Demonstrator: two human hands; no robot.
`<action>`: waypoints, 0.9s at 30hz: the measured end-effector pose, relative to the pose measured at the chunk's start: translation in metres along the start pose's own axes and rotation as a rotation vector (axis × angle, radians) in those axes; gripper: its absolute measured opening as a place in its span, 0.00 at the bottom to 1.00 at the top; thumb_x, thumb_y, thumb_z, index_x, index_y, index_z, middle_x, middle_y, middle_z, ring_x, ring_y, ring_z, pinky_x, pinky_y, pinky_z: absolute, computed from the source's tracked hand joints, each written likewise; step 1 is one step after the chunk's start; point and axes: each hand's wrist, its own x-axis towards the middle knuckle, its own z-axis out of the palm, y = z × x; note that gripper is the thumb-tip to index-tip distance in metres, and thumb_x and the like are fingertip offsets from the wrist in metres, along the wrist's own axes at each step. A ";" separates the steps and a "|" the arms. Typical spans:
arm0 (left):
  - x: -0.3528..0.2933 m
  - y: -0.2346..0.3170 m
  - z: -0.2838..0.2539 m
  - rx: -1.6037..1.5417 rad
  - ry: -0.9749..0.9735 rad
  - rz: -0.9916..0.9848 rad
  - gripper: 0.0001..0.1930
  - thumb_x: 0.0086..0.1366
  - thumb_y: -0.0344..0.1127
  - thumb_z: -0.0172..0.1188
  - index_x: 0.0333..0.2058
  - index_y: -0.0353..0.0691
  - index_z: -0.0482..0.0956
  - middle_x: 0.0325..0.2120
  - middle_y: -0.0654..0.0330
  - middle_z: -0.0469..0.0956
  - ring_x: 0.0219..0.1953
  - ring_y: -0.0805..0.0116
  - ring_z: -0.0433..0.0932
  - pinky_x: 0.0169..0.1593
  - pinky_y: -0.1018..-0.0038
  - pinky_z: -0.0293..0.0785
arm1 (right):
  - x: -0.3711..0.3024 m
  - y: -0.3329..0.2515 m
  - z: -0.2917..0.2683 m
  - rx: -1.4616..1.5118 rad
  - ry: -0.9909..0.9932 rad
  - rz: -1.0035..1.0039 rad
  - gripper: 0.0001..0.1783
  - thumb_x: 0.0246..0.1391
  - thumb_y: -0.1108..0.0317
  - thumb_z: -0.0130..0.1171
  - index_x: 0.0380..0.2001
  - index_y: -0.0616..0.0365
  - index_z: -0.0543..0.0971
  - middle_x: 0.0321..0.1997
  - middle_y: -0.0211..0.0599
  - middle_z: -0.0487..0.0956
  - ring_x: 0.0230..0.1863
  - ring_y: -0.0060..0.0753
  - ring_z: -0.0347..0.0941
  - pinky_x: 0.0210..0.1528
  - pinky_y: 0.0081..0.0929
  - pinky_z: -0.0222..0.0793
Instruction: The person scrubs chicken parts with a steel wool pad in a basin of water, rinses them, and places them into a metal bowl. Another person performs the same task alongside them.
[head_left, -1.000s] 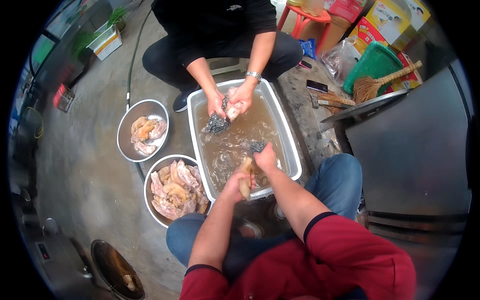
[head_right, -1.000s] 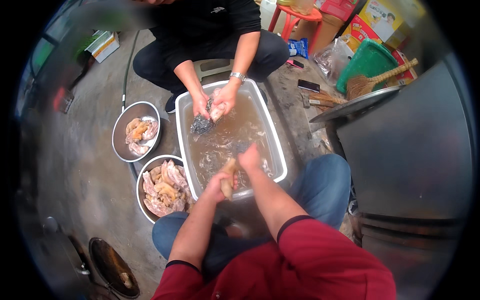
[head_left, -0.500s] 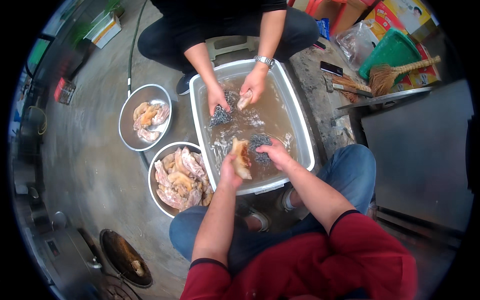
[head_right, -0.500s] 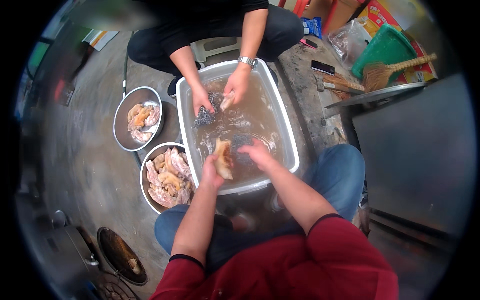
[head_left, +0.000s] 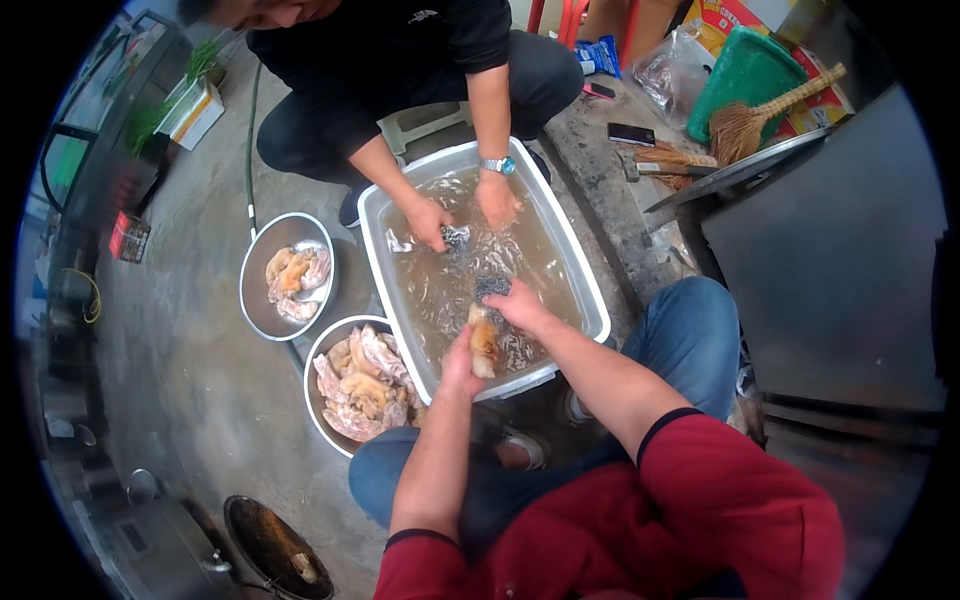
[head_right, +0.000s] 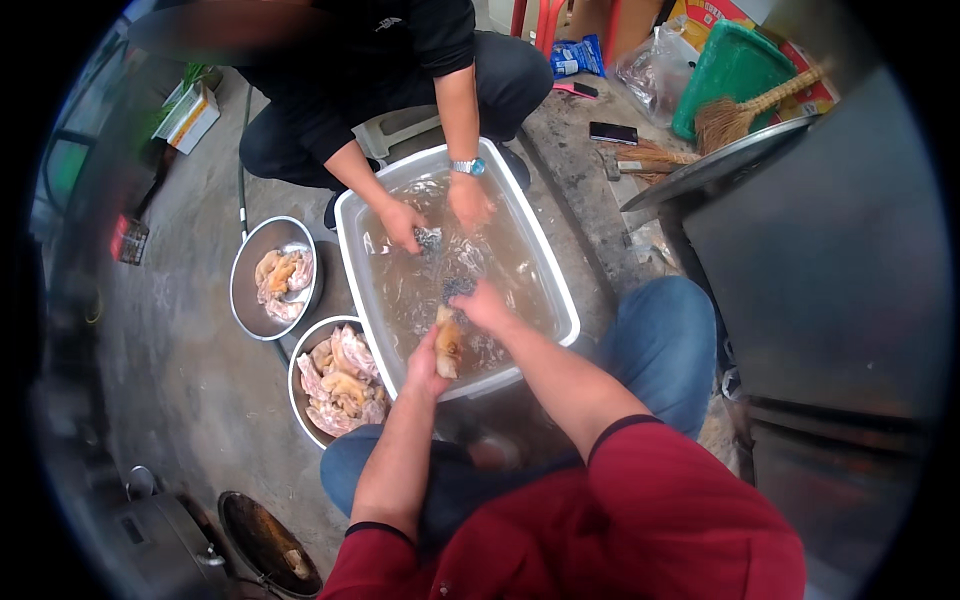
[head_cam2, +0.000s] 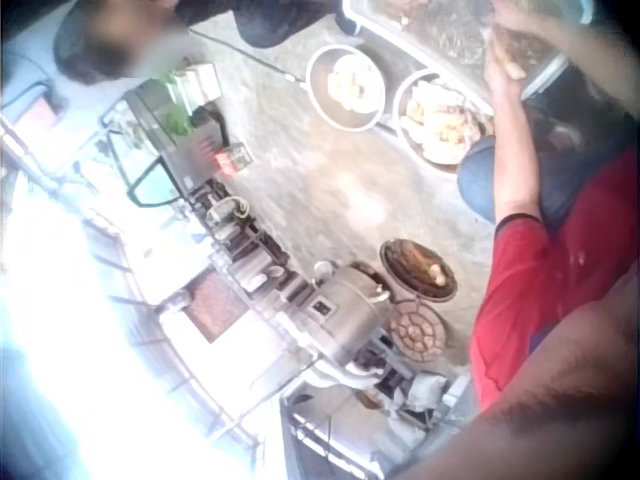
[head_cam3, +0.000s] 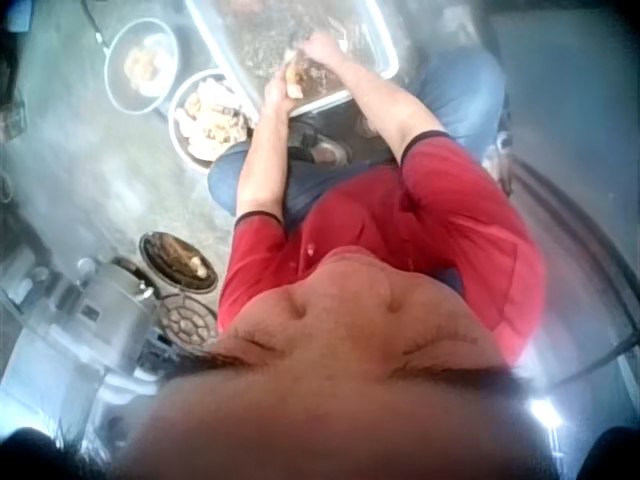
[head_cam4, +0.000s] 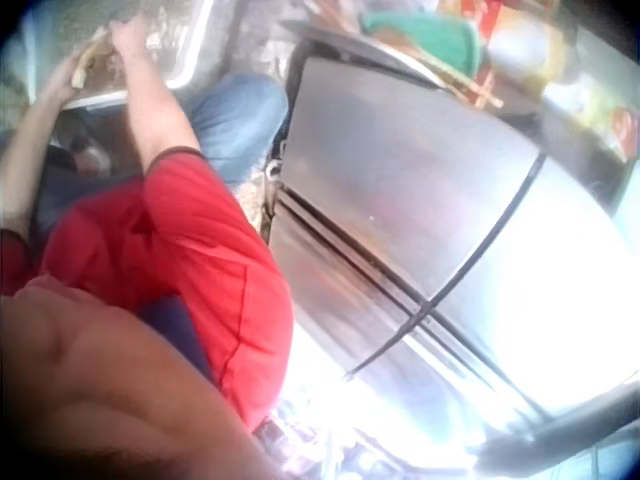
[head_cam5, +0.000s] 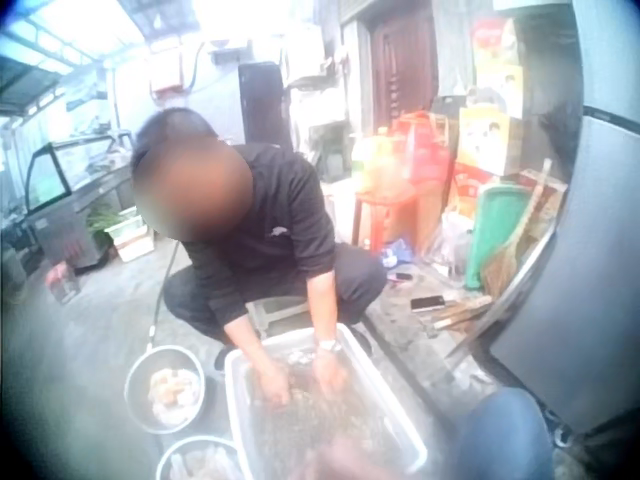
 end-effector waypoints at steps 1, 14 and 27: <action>0.000 0.001 0.001 0.019 -0.001 0.013 0.17 0.73 0.45 0.49 0.50 0.39 0.73 0.37 0.56 0.78 0.32 0.60 0.78 0.32 0.64 0.77 | 0.002 0.008 -0.002 -0.062 -0.064 -0.056 0.33 0.47 0.63 0.70 0.55 0.64 0.71 0.47 0.45 0.80 0.47 0.38 0.77 0.50 0.36 0.73; 0.011 -0.012 -0.005 0.077 0.000 0.038 0.19 0.73 0.40 0.49 0.55 0.33 0.72 0.49 0.51 0.77 0.47 0.54 0.78 0.49 0.57 0.77 | -0.002 0.015 -0.018 -0.555 0.301 -0.131 0.26 0.48 0.60 0.68 0.46 0.63 0.71 0.41 0.58 0.80 0.47 0.60 0.77 0.51 0.45 0.73; 0.013 0.007 -0.027 -0.054 0.074 -0.042 0.17 0.71 0.46 0.46 0.48 0.41 0.75 0.35 0.58 0.79 0.30 0.64 0.78 0.29 0.68 0.76 | 0.001 0.050 -0.023 0.215 -0.180 0.111 0.40 0.45 0.66 0.72 0.62 0.63 0.68 0.52 0.44 0.79 0.50 0.37 0.77 0.52 0.35 0.73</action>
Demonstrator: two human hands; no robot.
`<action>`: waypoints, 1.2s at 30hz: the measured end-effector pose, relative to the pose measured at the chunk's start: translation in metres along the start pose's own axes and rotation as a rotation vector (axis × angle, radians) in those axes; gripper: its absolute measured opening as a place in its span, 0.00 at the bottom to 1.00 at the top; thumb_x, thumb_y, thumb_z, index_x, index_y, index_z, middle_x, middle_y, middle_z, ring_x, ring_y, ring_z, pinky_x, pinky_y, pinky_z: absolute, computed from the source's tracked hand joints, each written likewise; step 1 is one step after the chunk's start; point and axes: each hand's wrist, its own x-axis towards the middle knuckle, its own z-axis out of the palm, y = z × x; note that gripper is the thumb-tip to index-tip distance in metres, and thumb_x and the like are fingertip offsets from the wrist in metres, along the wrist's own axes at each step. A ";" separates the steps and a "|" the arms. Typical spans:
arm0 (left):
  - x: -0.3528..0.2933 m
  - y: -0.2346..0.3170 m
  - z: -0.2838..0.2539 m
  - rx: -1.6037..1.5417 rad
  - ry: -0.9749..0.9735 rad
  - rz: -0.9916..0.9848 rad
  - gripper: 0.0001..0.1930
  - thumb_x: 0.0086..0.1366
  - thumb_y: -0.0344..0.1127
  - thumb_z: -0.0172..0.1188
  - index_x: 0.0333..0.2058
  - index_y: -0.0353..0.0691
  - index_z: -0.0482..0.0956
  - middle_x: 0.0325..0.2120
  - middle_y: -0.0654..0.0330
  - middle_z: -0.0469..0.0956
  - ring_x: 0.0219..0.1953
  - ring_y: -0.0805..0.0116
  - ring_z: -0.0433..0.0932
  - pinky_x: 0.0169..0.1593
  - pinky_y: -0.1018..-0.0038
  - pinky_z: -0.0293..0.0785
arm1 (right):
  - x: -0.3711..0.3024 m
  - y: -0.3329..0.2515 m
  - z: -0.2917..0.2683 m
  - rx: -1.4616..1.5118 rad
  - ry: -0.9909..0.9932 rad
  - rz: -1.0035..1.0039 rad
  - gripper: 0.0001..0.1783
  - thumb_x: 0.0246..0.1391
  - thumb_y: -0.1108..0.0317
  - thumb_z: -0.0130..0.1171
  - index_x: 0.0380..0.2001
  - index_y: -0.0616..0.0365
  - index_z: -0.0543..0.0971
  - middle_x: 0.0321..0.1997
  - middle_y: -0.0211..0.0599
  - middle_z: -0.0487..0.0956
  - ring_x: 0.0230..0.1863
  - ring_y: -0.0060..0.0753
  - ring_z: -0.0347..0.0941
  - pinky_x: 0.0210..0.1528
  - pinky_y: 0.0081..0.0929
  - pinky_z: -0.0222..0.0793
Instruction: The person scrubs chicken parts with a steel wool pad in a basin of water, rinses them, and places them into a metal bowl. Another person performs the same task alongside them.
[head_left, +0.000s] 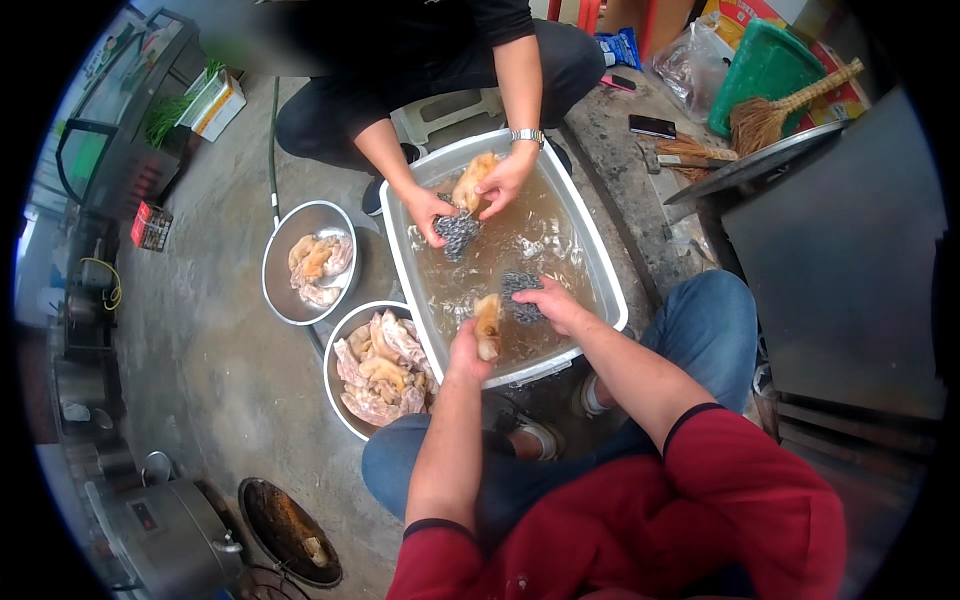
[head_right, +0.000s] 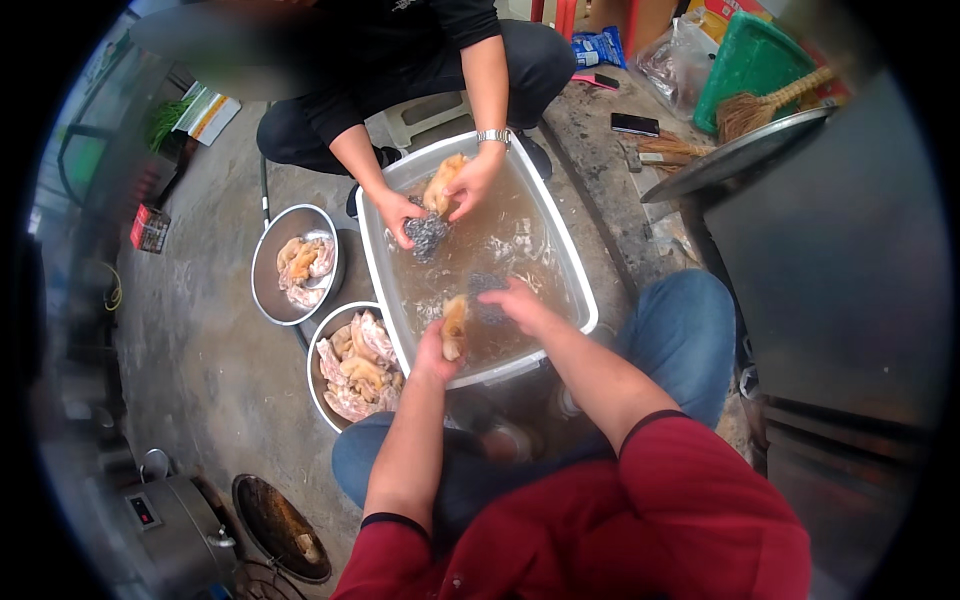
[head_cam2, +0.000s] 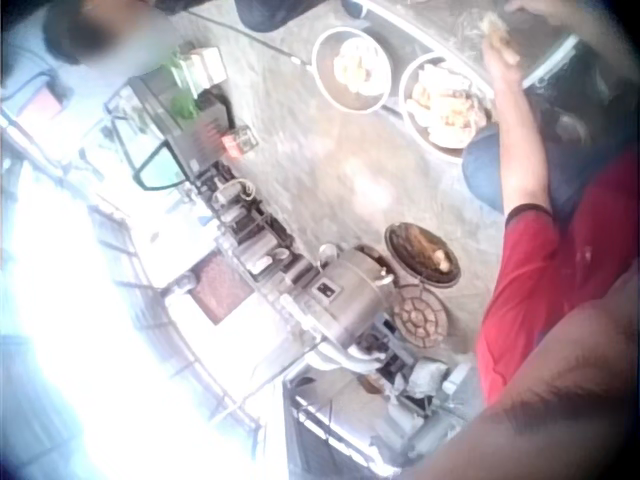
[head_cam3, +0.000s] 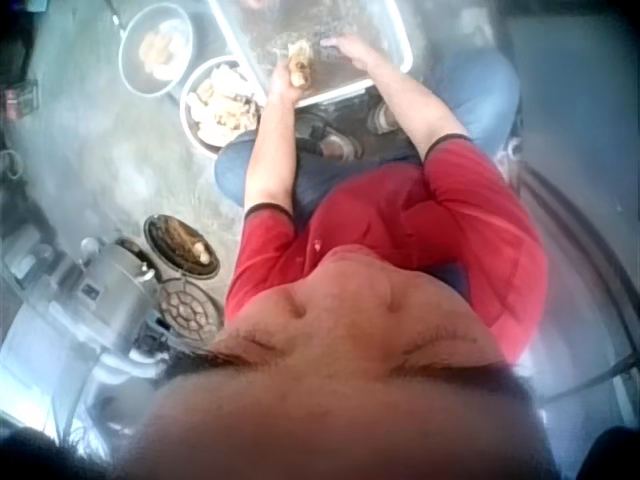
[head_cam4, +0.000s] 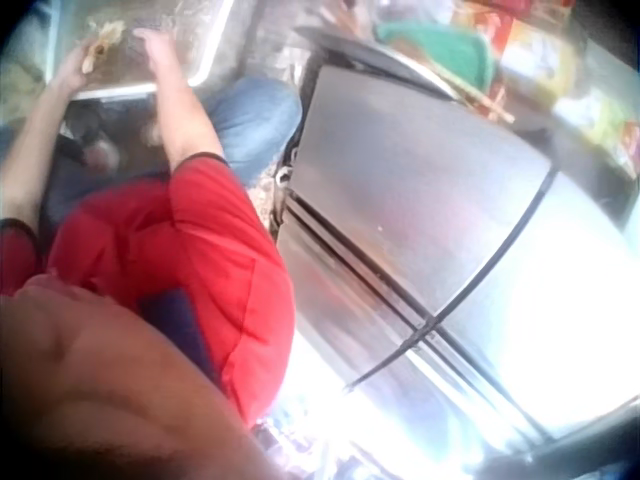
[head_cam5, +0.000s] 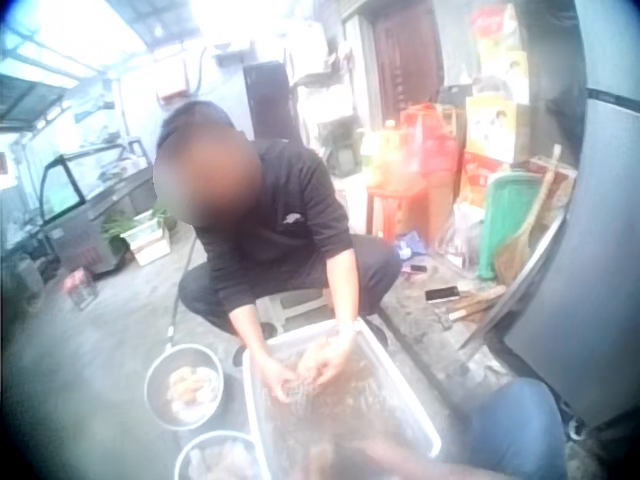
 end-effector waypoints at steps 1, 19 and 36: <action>-0.002 0.000 -0.004 -0.002 0.038 0.016 0.18 0.71 0.46 0.47 0.50 0.41 0.74 0.37 0.57 0.79 0.31 0.62 0.78 0.31 0.66 0.77 | -0.022 -0.029 0.022 0.132 -0.090 -0.003 0.41 0.45 0.66 0.72 0.63 0.64 0.67 0.53 0.45 0.79 0.50 0.38 0.77 0.53 0.35 0.72; -0.039 -0.012 0.047 -0.034 0.054 0.059 0.15 0.72 0.44 0.47 0.47 0.42 0.75 0.36 0.58 0.79 0.35 0.62 0.79 0.35 0.62 0.77 | -0.057 -0.037 0.055 -0.635 0.085 -0.404 0.38 0.45 0.57 0.71 0.55 0.70 0.71 0.52 0.52 0.77 0.57 0.53 0.72 0.62 0.38 0.63; -0.040 0.005 0.021 -0.101 -0.018 0.390 0.21 0.66 0.35 0.54 0.56 0.38 0.68 0.51 0.53 0.75 0.52 0.54 0.77 0.54 0.55 0.77 | -0.062 -0.033 0.005 0.441 -0.009 0.122 0.23 0.54 0.64 0.64 0.53 0.58 0.73 0.46 0.36 0.79 0.47 0.36 0.75 0.46 0.39 0.74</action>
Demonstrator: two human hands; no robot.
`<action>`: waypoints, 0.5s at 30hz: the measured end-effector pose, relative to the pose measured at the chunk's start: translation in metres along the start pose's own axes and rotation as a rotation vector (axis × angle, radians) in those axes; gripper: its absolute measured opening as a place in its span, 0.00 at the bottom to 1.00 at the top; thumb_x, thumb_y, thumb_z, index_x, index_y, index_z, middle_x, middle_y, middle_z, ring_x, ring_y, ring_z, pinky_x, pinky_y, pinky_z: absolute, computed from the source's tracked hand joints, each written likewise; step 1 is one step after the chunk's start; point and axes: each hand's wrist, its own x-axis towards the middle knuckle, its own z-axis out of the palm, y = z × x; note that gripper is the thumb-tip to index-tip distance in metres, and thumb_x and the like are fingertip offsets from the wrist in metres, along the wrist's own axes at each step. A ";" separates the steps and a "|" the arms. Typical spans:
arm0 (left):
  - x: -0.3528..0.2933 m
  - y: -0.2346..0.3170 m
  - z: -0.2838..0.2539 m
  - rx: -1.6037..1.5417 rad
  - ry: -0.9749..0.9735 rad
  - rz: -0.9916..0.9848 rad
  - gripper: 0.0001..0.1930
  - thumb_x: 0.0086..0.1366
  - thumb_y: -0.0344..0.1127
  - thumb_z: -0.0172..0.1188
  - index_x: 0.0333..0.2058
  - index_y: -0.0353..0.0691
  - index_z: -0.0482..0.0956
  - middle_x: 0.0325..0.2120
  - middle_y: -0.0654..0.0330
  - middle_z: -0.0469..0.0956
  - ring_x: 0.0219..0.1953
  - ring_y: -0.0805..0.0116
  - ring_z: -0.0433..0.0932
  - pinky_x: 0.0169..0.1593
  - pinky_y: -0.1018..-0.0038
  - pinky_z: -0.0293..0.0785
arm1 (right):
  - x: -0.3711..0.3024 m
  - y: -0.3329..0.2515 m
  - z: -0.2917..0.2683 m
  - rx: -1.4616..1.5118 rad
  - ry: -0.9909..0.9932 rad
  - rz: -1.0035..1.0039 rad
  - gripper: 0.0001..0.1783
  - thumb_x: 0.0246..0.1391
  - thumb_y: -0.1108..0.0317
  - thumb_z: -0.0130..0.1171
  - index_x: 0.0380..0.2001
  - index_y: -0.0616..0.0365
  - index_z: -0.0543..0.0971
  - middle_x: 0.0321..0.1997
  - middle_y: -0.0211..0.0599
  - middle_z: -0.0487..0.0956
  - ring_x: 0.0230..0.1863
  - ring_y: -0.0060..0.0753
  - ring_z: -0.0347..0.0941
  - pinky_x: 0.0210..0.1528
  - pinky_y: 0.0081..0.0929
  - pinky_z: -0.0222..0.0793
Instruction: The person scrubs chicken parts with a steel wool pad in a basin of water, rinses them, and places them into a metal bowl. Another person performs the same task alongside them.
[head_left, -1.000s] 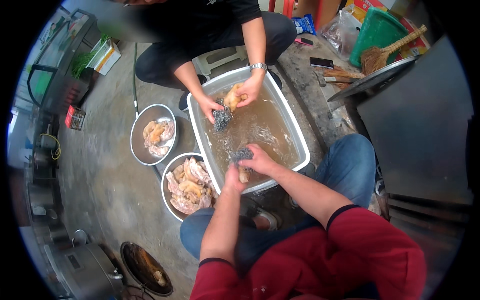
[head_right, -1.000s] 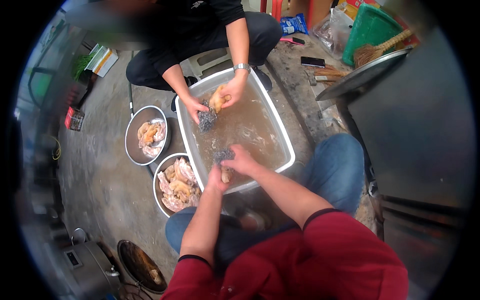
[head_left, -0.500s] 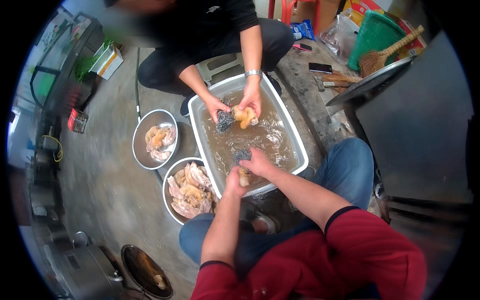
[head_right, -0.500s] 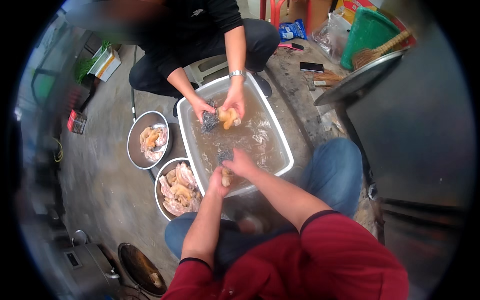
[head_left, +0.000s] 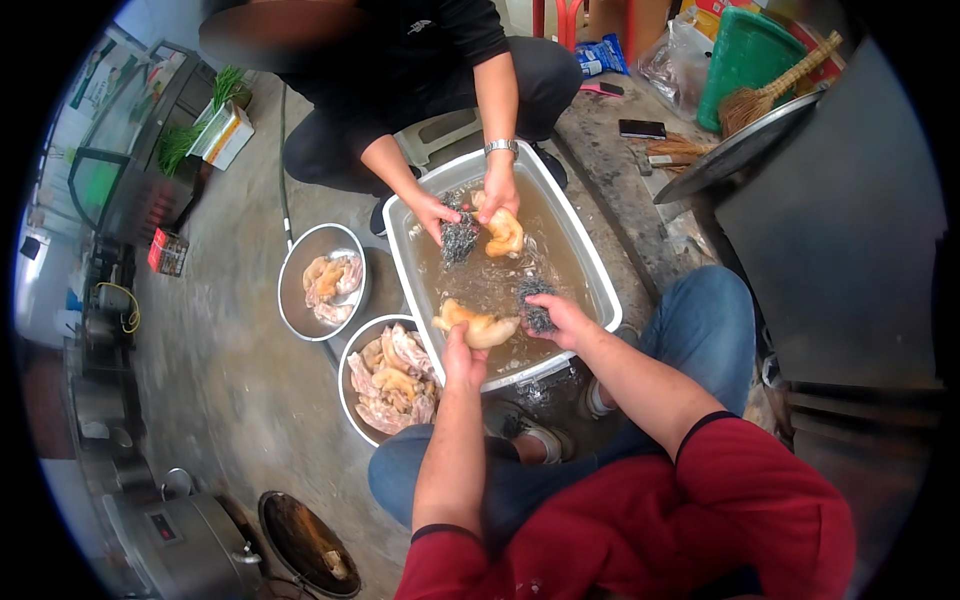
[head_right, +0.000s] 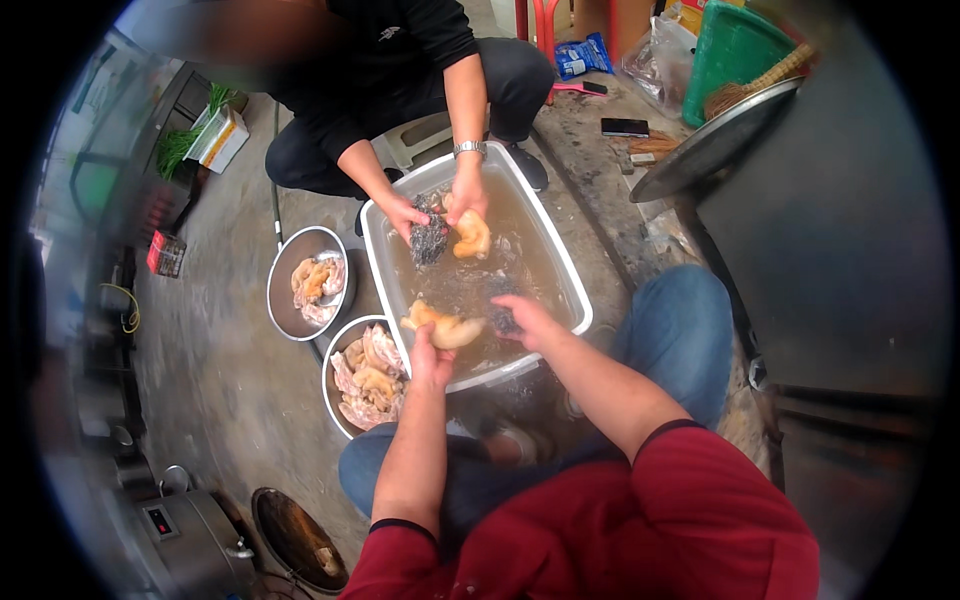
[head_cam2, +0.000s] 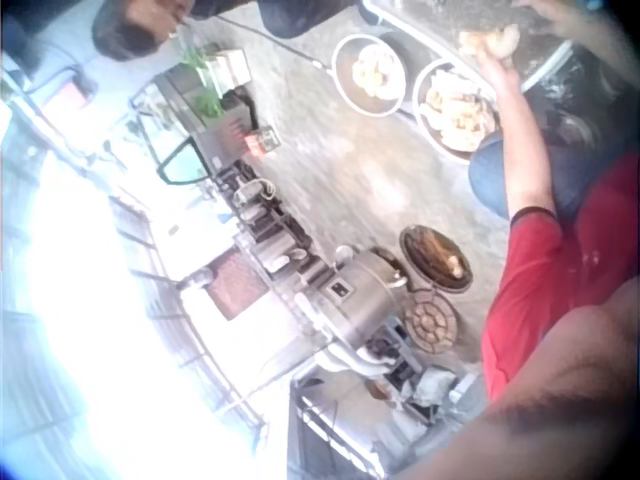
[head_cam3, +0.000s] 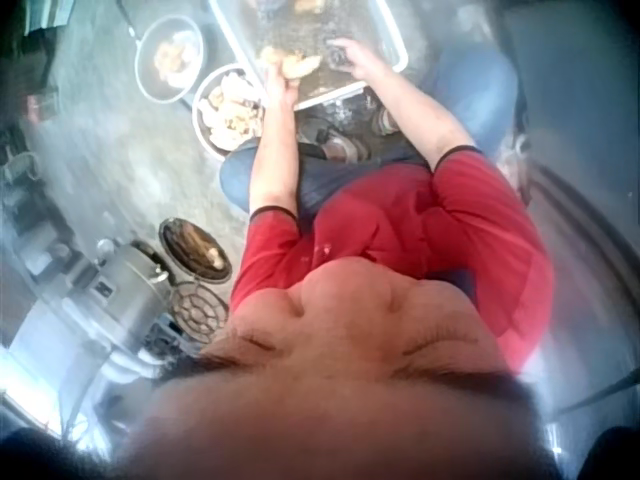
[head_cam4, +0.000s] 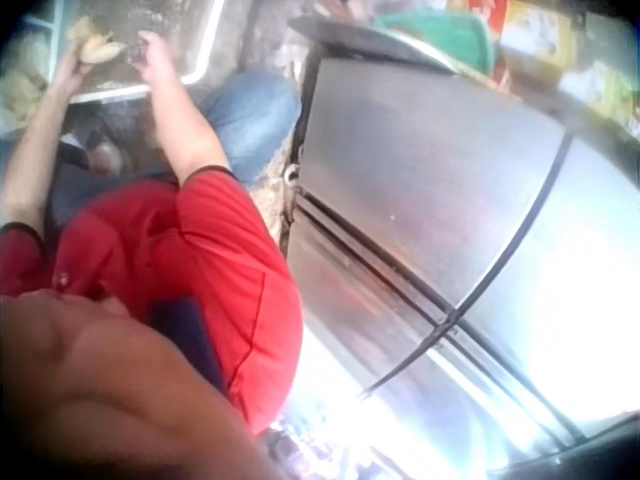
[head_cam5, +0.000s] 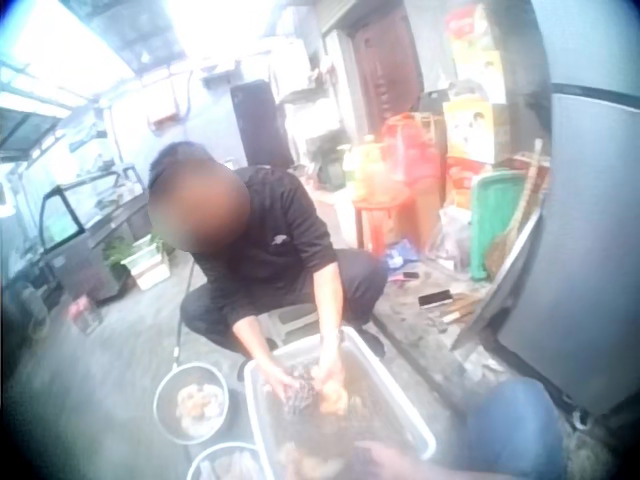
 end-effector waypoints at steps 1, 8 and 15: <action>0.003 -0.001 -0.006 -0.020 -0.034 0.001 0.21 0.64 0.34 0.55 0.56 0.39 0.68 0.50 0.54 0.75 0.52 0.55 0.76 0.55 0.55 0.75 | -0.001 0.002 0.007 -0.051 -0.074 -0.048 0.23 0.54 0.65 0.64 0.51 0.60 0.73 0.44 0.36 0.79 0.44 0.32 0.76 0.44 0.36 0.76; -0.017 0.002 0.018 -0.071 -0.032 -0.081 0.23 0.53 0.27 0.51 0.50 0.38 0.71 0.44 0.56 0.75 0.49 0.56 0.74 0.55 0.56 0.71 | -0.001 0.039 0.048 -0.580 0.113 -0.586 0.30 0.47 0.73 0.67 0.54 0.66 0.69 0.45 0.40 0.80 0.45 0.32 0.77 0.50 0.30 0.72; -0.028 -0.011 0.022 0.032 0.016 0.079 0.25 0.49 0.19 0.49 0.50 0.34 0.71 0.43 0.54 0.75 0.45 0.55 0.76 0.50 0.62 0.75 | 0.042 0.048 0.029 -0.092 0.232 -0.287 0.35 0.45 0.70 0.67 0.57 0.70 0.68 0.50 0.52 0.77 0.51 0.44 0.74 0.51 0.38 0.71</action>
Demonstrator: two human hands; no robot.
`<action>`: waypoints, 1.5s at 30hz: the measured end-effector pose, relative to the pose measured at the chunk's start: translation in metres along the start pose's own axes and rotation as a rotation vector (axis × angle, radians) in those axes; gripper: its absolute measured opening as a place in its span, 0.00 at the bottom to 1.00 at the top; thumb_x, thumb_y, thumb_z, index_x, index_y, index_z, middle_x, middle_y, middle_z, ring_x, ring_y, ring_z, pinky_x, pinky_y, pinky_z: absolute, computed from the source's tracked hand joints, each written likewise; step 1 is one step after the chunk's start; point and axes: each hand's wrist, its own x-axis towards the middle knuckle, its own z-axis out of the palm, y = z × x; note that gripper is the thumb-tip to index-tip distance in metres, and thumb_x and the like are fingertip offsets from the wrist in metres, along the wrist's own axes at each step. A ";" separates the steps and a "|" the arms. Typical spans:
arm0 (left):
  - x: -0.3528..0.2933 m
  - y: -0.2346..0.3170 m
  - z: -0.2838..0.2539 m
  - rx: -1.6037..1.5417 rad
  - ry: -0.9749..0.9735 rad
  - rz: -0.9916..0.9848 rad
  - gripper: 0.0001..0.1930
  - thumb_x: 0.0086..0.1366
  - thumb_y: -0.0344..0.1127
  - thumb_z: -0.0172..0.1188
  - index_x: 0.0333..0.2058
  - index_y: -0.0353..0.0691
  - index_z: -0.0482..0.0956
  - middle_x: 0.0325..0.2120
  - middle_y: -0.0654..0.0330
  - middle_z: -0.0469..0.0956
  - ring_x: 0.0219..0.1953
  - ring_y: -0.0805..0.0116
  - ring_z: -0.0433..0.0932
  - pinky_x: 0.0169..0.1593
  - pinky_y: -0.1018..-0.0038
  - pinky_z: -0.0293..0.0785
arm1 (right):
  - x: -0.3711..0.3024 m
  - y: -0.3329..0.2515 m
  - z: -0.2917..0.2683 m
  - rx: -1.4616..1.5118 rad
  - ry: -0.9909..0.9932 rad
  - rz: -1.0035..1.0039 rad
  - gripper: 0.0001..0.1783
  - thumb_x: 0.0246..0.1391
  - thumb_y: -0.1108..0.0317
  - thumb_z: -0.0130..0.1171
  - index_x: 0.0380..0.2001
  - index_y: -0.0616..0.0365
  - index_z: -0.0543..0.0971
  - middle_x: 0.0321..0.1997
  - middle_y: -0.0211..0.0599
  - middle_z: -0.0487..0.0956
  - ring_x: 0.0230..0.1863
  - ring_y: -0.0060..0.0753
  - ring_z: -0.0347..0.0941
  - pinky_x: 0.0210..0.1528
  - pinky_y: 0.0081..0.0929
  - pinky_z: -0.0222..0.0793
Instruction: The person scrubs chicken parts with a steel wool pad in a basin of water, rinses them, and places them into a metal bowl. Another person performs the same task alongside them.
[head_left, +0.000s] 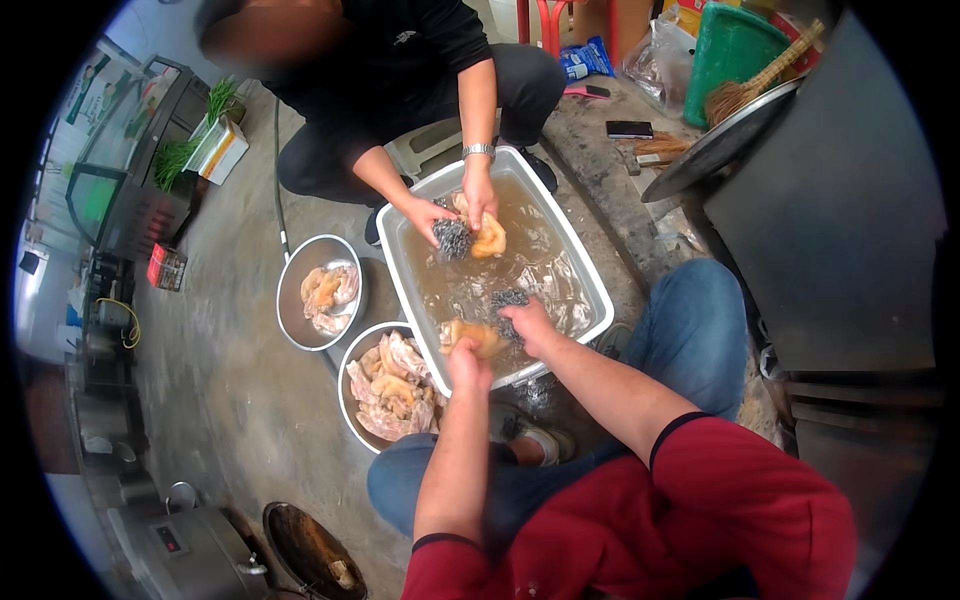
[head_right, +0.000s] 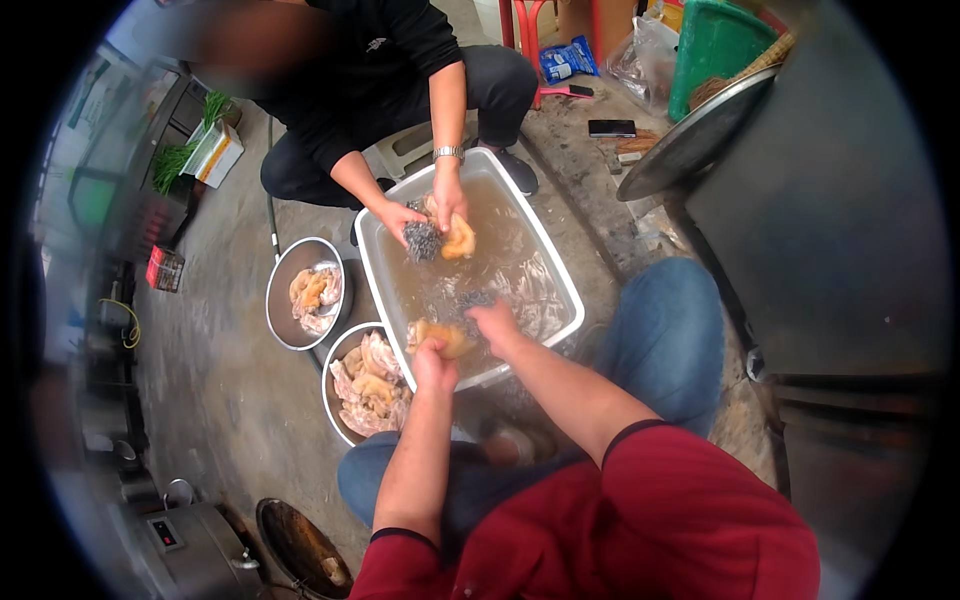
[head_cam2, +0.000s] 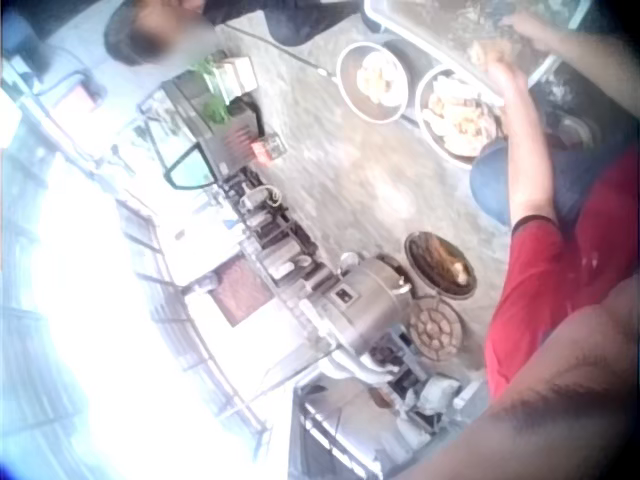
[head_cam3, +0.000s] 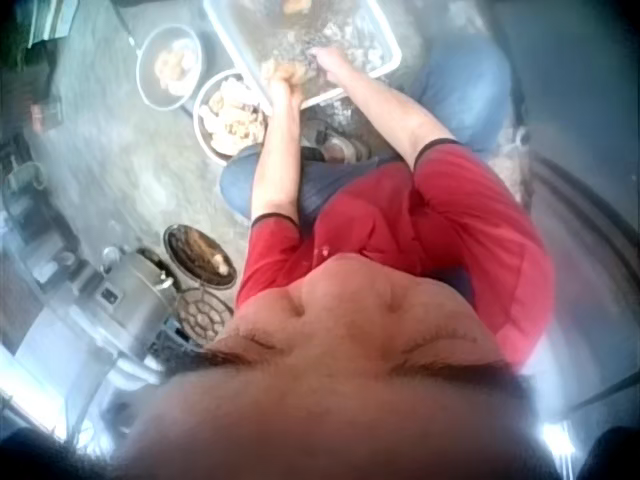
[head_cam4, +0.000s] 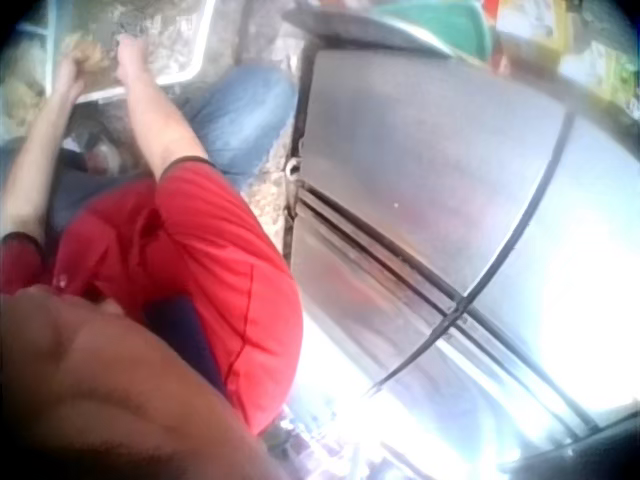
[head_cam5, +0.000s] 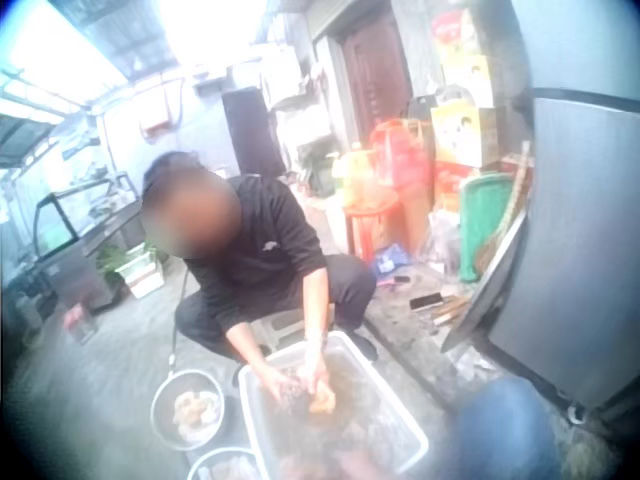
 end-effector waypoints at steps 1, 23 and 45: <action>-0.003 0.001 -0.001 -0.010 0.007 0.029 0.26 0.48 0.18 0.49 0.50 0.32 0.71 0.42 0.54 0.75 0.44 0.56 0.77 0.49 0.63 0.76 | -0.010 -0.012 0.000 -0.022 -0.057 0.010 0.35 0.45 0.69 0.67 0.57 0.70 0.68 0.51 0.53 0.77 0.52 0.45 0.74 0.51 0.38 0.71; -0.007 -0.007 -0.012 0.095 -0.110 0.129 0.29 0.42 0.08 0.51 0.47 0.33 0.74 0.43 0.57 0.77 0.46 0.58 0.77 0.48 0.68 0.75 | -0.043 -0.018 0.007 -0.333 0.051 -0.127 0.25 0.48 0.77 0.62 0.52 0.63 0.72 0.45 0.45 0.79 0.45 0.36 0.76 0.47 0.35 0.74; 0.014 0.011 -0.035 -0.089 0.023 -0.167 0.22 0.59 0.32 0.50 0.54 0.37 0.69 0.53 0.50 0.74 0.54 0.50 0.75 0.57 0.52 0.71 | 0.008 -0.049 -0.053 -1.475 0.096 -0.294 0.25 0.47 0.65 0.62 0.50 0.61 0.74 0.49 0.49 0.81 0.52 0.51 0.77 0.53 0.43 0.73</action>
